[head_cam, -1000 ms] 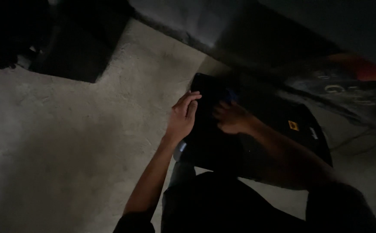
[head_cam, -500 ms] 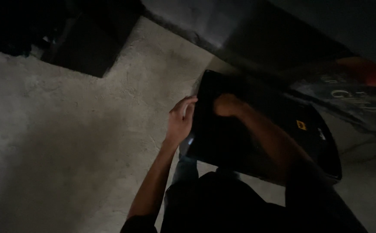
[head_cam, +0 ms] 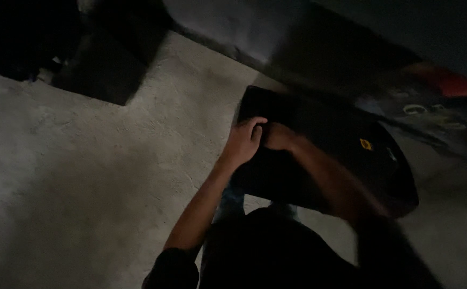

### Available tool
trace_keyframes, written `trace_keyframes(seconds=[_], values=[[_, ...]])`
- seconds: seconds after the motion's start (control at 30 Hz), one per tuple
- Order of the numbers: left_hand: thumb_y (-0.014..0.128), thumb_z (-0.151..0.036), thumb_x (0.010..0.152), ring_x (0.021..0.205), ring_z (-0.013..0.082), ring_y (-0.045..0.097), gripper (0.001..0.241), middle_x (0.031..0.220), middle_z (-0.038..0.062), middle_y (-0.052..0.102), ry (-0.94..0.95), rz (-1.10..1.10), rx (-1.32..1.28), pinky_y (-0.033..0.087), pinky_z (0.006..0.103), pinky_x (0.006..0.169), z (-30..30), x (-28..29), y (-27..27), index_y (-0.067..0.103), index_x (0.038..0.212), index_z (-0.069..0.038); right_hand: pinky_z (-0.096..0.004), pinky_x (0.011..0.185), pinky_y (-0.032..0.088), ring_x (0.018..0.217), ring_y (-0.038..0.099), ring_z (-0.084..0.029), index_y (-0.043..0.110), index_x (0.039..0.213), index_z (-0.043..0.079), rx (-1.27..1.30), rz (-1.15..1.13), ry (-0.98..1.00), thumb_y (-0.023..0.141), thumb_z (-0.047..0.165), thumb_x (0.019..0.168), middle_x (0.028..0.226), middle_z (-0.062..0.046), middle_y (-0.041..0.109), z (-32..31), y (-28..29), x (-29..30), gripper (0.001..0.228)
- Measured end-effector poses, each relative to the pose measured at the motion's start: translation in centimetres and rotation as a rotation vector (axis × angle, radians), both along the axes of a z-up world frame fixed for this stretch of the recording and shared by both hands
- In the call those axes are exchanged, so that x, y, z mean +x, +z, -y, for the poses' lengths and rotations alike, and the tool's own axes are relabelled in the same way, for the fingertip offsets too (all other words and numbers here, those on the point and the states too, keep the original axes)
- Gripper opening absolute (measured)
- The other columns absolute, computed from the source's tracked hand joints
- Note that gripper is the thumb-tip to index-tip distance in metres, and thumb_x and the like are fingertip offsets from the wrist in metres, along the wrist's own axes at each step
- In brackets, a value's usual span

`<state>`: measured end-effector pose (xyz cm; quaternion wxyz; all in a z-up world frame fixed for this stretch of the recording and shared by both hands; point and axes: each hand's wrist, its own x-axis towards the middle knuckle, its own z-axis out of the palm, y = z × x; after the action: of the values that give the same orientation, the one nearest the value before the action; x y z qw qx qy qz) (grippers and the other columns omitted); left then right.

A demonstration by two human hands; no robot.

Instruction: Wiping down the exterior of a large black speaker with a blue cloth.

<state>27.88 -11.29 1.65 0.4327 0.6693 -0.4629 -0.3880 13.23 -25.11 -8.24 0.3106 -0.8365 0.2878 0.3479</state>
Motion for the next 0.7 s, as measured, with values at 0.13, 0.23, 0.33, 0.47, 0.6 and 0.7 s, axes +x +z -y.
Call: trace_keyframes(seconds=[0.13, 0.23, 0.33, 0.47, 0.6, 0.7], values=[[0.051, -0.021, 0.107, 0.094, 0.0327, 0.071, 0.031, 0.115, 0.016, 0.075, -0.069, 0.076, 0.086, 0.054, 0.0437, 0.090, -0.4, 0.4, 0.4, 0.064, 0.134, -0.012, -0.046, 0.082, 0.055, 0.093, 0.069, -0.034, 0.071, 0.111, -0.001, -0.049, 0.177, -0.112, 0.053, 0.018, 0.100, 0.110, -0.020, 0.074, -1.9, -0.5, 0.1, 0.028], [0.049, -0.021, 0.107, 0.086, 0.0325, 0.070, 0.031, 0.111, 0.014, 0.075, 0.028, 0.003, 0.093, 0.054, 0.0413, 0.082, -0.3, 0.5, -0.4, 0.065, 0.132, -0.011, -0.044, 0.091, 0.053, 0.104, 0.068, -0.034, 0.068, 0.120, -0.001, 0.035, 0.156, -0.246, 0.052, 0.024, 0.103, 0.119, -0.019, 0.072, -2.8, 5.7, -1.4, 0.033], [0.047, -0.018, 0.107, 0.092, 0.0307, 0.069, 0.030, 0.114, 0.013, 0.074, 0.204, -0.082, -0.022, 0.054, 0.0372, 0.085, -1.1, 0.4, -1.3, 0.066, 0.128, -0.007, -0.040, 0.103, 0.045, 0.121, 0.059, -0.033, 0.058, 0.132, 0.000, 0.153, 0.273, -0.363, 0.055, 0.024, 0.100, 0.134, -0.019, 0.062, -3.3, 5.6, -1.6, 0.040], [0.044, -0.012, 0.109, 0.116, 0.0294, 0.069, 0.028, 0.124, 0.015, 0.072, 0.329, -0.089, -0.250, 0.052, 0.0366, 0.101, -1.7, -0.5, -2.3, 0.065, 0.122, 0.000, -0.044, 0.111, 0.038, 0.137, 0.043, -0.045, 0.030, 0.156, -0.005, -0.035, 0.541, -0.379, 0.051, 0.014, 0.099, 0.157, -0.031, 0.035, -0.6, -12.6, -0.5, 0.063], [0.043, -0.012, 0.110, 0.117, 0.0308, 0.069, 0.029, 0.126, 0.017, 0.072, 0.368, -0.074, -0.247, 0.052, 0.0381, 0.104, -2.2, -0.9, -2.1, 0.066, 0.122, 0.001, -0.051, 0.110, 0.046, 0.134, 0.052, -0.045, 0.044, 0.155, 0.007, -0.289, 0.472, -0.530, 0.048, 0.009, 0.096, 0.150, -0.029, 0.049, 2.5, -16.7, 4.6, 0.059], [0.042, -0.012, 0.111, 0.120, 0.0317, 0.068, 0.029, 0.128, 0.018, 0.072, 0.354, -0.039, -0.225, 0.051, 0.0386, 0.105, -1.9, -0.3, -0.8, 0.066, 0.123, 0.002, -0.059, 0.107, 0.039, 0.130, 0.047, -0.045, 0.052, 0.141, 0.011, 0.037, 0.323, -1.219, 0.037, 0.035, 0.112, 0.146, -0.023, 0.046, 5.8, -20.9, 3.5, 0.041]])
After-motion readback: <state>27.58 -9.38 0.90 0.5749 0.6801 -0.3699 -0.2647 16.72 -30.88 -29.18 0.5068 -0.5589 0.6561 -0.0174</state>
